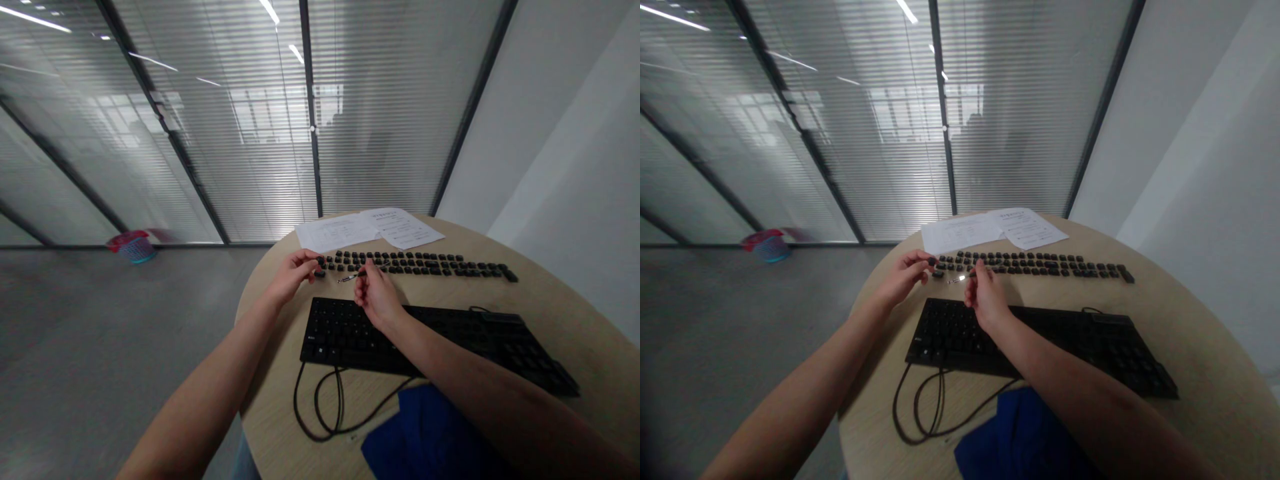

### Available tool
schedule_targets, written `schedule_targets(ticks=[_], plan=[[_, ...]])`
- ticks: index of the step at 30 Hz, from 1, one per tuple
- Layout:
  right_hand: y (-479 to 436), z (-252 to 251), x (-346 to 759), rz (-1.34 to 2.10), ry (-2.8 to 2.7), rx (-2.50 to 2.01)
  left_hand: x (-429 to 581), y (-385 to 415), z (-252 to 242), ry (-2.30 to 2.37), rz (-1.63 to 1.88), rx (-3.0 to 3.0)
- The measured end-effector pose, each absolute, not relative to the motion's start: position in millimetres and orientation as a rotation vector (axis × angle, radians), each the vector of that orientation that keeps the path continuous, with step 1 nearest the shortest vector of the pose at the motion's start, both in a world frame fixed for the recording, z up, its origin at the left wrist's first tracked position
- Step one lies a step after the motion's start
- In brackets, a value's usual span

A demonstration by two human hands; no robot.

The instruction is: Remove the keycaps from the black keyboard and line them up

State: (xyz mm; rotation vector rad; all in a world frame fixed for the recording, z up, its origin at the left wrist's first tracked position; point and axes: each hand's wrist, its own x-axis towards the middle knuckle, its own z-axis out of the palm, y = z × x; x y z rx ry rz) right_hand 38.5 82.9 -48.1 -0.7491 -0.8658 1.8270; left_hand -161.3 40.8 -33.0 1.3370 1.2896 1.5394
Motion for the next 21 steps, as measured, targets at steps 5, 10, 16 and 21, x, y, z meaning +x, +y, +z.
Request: schedule_targets(ticks=[5,10,16,21], plan=[[82,-49,38,1.8,-0.89,-0.749,-163,42,-38,1.374,1.496,1.46],[83,-49,37,1.704,-0.89,-0.766,-169,45,-42,1.478,1.423,1.653],[86,-52,37,1.634,-0.869,-0.772,-172,48,-44,1.646,1.234,1.931],[87,-54,36,1.63,-0.884,-0.771,-170,59,-44,1.792,1.064,2.12]])
